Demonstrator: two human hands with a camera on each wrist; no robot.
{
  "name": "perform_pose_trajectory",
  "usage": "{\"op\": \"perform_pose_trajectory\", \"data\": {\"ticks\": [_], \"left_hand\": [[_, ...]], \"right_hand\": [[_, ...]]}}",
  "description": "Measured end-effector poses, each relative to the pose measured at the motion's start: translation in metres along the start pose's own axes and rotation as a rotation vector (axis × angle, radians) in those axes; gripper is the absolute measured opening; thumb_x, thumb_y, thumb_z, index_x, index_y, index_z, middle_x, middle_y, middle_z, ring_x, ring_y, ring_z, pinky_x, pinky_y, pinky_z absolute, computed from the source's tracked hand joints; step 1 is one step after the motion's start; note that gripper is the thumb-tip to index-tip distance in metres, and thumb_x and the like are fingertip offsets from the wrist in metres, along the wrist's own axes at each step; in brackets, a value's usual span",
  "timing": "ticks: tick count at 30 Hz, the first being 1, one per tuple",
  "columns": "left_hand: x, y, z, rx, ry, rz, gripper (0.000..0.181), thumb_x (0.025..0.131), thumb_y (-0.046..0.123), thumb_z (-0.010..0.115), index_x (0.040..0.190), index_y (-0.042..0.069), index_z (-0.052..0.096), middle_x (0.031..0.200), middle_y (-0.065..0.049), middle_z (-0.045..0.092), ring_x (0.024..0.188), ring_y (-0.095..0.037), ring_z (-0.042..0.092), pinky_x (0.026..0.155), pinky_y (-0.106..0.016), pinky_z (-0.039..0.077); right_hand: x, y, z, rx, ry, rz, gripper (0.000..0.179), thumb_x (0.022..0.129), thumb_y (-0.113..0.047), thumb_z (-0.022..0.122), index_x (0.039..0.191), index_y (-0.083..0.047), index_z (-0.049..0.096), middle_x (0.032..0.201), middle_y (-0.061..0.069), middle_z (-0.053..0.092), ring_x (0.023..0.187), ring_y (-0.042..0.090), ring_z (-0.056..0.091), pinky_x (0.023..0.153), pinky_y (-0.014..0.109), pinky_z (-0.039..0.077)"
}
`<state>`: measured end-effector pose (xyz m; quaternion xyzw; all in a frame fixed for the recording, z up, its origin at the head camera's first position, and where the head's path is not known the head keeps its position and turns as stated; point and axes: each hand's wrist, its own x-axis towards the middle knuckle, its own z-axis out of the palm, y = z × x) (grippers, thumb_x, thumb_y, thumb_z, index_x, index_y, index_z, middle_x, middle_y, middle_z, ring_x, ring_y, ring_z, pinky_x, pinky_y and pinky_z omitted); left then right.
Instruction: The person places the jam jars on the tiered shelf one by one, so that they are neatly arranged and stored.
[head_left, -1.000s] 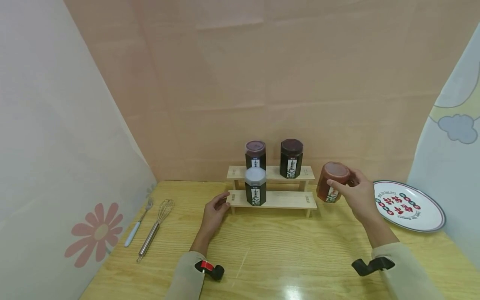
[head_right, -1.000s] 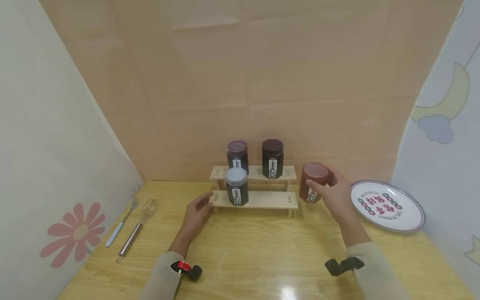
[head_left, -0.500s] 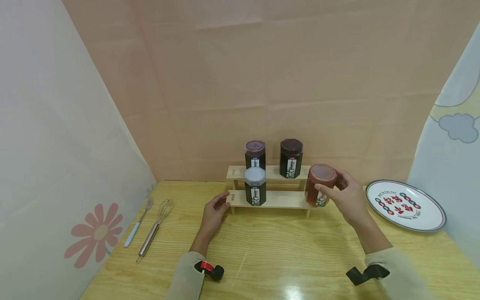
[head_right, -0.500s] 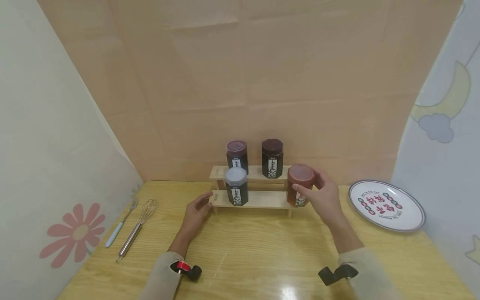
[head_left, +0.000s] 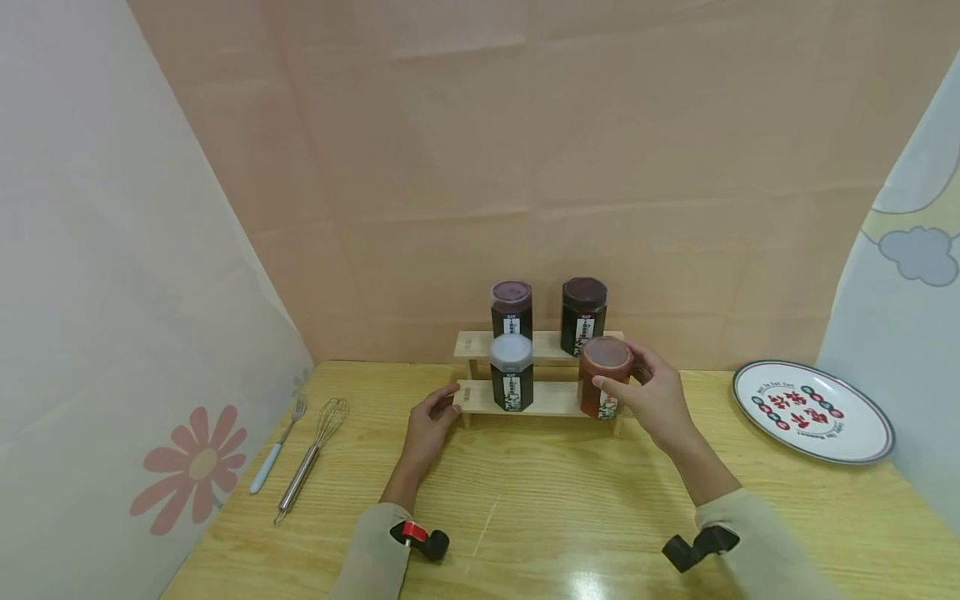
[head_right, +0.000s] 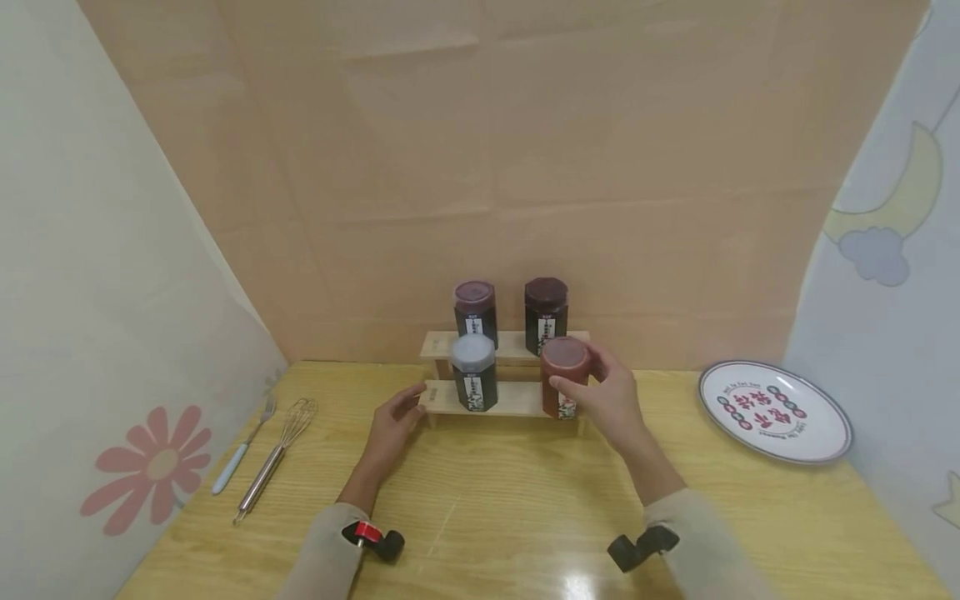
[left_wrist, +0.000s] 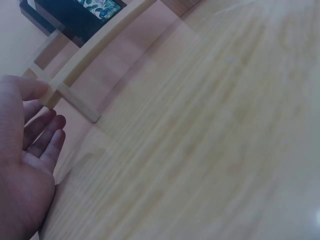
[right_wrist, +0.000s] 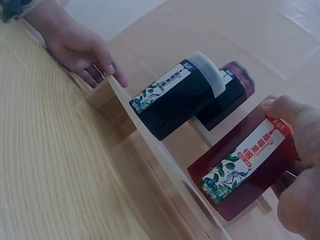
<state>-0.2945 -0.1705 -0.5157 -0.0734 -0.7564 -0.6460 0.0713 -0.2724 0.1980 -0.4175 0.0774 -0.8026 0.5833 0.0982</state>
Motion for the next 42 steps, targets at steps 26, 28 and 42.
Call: {"op": "perform_pose_trajectory", "data": {"ticks": [26,28,42], "left_hand": [[0.0,0.003,0.0,-0.011,-0.008,-0.011,0.039,0.103,0.012,0.064,0.142,0.01,0.061,0.15,-0.009,0.057,0.136,-0.03,0.055,0.106,-0.021,0.051],[0.0,0.003,0.0,-0.012,-0.007,-0.016,0.039,0.102,0.012,0.064,0.142,0.01,0.061,0.15,-0.009,0.057,0.136,-0.029,0.055,0.106,-0.02,0.051],[-0.001,0.003,0.001,0.003,0.005,-0.012,0.039,0.102,0.011,0.064,0.141,0.011,0.062,0.149,-0.01,0.058,0.134,-0.029,0.056,0.105,-0.022,0.051]], "right_hand": [[-0.002,0.007,0.018,0.114,-0.043,0.005,0.079,0.096,-0.027,0.076,0.161,-0.013,0.033,0.157,0.012,0.047,0.143,0.016,0.047,0.118,0.021,0.04],[-0.003,0.009,0.018,0.125,-0.033,0.0,0.076,0.097,-0.026,0.075,0.16,-0.013,0.034,0.155,0.012,0.048,0.136,0.007,0.049,0.113,0.013,0.041],[0.005,0.01,0.023,0.062,0.026,-0.01,0.075,0.094,-0.03,0.078,0.156,-0.009,0.041,0.148,0.012,0.055,0.124,0.0,0.051,0.119,0.029,0.043]]}}
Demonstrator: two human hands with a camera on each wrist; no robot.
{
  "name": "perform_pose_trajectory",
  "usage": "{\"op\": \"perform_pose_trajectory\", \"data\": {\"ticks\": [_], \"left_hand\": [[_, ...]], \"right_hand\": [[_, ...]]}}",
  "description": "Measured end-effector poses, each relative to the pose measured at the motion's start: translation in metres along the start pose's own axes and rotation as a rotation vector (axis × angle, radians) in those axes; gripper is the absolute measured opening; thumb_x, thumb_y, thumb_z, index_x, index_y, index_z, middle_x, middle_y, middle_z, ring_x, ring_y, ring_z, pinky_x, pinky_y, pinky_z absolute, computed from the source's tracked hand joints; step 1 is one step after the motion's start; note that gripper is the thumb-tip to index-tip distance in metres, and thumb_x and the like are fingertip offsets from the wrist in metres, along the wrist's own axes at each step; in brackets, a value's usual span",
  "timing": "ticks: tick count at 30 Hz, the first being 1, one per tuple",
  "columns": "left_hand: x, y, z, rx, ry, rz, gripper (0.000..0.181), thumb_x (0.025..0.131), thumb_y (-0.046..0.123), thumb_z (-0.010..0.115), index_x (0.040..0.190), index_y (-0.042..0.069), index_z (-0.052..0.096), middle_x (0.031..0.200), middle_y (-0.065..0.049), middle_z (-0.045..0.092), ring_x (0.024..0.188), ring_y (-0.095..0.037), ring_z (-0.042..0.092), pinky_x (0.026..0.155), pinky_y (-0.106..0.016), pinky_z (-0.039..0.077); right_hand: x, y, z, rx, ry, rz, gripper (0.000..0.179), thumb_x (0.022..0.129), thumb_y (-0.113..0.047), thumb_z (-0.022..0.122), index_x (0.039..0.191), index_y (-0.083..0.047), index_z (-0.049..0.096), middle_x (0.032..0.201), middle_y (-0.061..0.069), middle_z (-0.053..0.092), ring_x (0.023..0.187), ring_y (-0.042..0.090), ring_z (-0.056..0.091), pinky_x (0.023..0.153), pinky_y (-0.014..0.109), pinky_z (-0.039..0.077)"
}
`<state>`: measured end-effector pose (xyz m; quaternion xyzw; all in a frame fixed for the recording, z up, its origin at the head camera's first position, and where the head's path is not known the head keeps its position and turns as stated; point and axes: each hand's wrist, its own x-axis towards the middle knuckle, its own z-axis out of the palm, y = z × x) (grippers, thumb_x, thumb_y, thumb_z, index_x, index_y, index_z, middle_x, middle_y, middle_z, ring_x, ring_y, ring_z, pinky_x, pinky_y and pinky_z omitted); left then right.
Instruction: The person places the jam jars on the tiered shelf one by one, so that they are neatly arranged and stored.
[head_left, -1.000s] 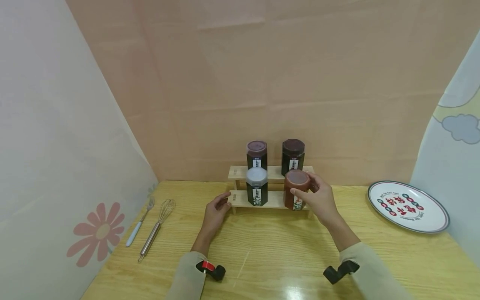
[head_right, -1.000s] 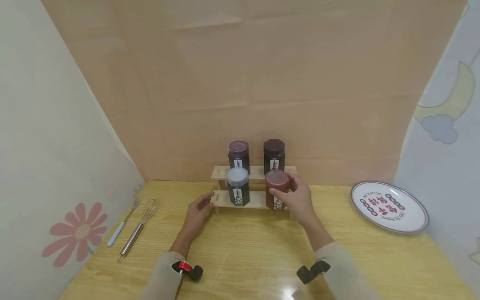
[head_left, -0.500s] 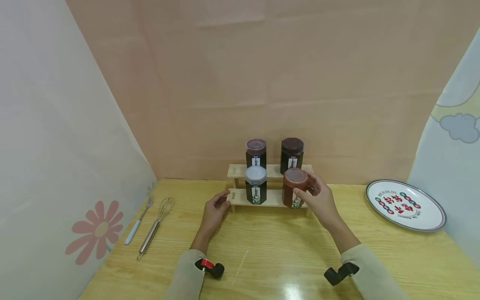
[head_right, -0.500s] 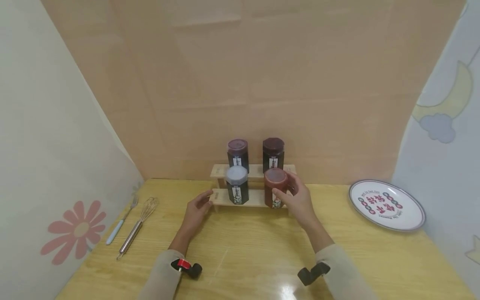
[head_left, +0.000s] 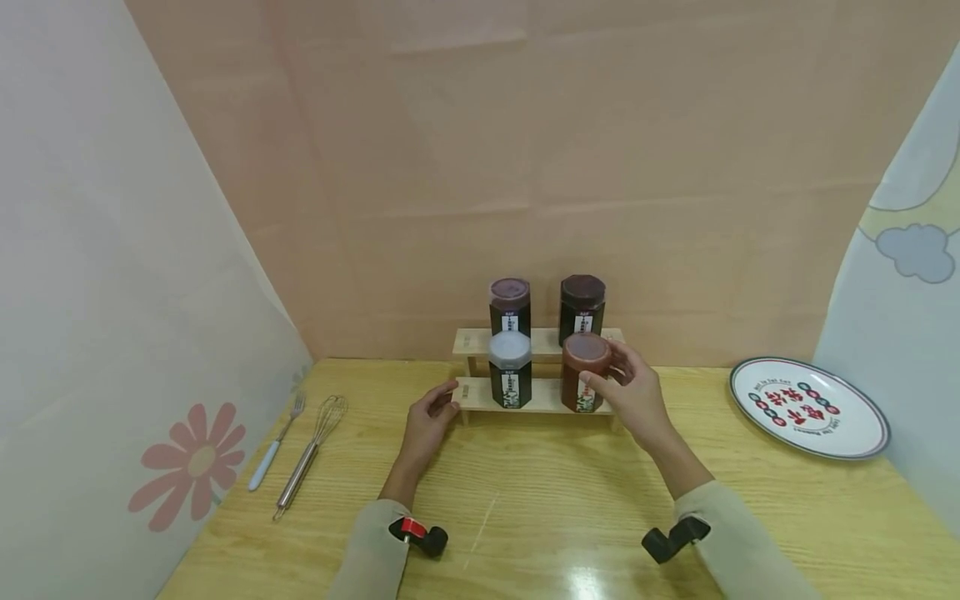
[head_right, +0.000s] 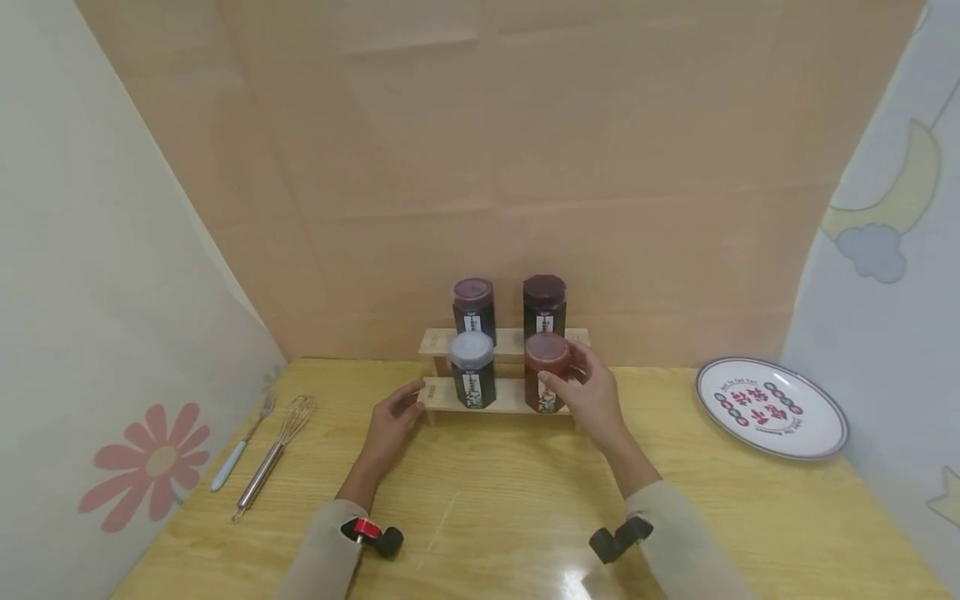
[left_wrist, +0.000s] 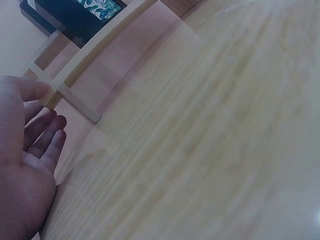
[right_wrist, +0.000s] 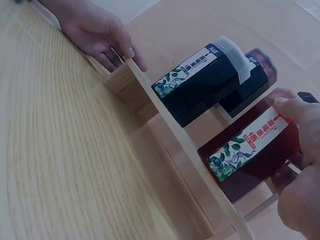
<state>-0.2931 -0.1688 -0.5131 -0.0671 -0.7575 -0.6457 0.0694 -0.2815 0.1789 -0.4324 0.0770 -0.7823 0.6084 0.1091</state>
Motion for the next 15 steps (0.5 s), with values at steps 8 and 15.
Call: {"op": "perform_pose_trajectory", "data": {"ticks": [8,15], "left_hand": [[-0.0016,-0.003,0.0001,0.008,-0.002,0.014,0.039,0.103,0.01,0.062,0.142,0.011,0.061,0.15,-0.009,0.057,0.135,-0.029,0.054,0.104,-0.019,0.05],[-0.0005,-0.0051,-0.0016,0.015,0.006,0.014,0.039,0.103,0.01,0.063,0.141,0.01,0.062,0.148,-0.009,0.058,0.134,-0.029,0.055,0.107,-0.023,0.051]], "right_hand": [[0.0018,0.0007,0.0023,-0.012,0.005,-0.001,0.075,0.094,-0.029,0.078,0.155,-0.006,0.041,0.149,0.013,0.055,0.125,0.005,0.052,0.114,0.023,0.045],[0.0035,0.0059,0.0054,0.003,0.012,-0.013,0.075,0.093,-0.03,0.079,0.155,-0.007,0.042,0.15,0.013,0.055,0.123,0.001,0.053,0.112,0.021,0.047]]}}
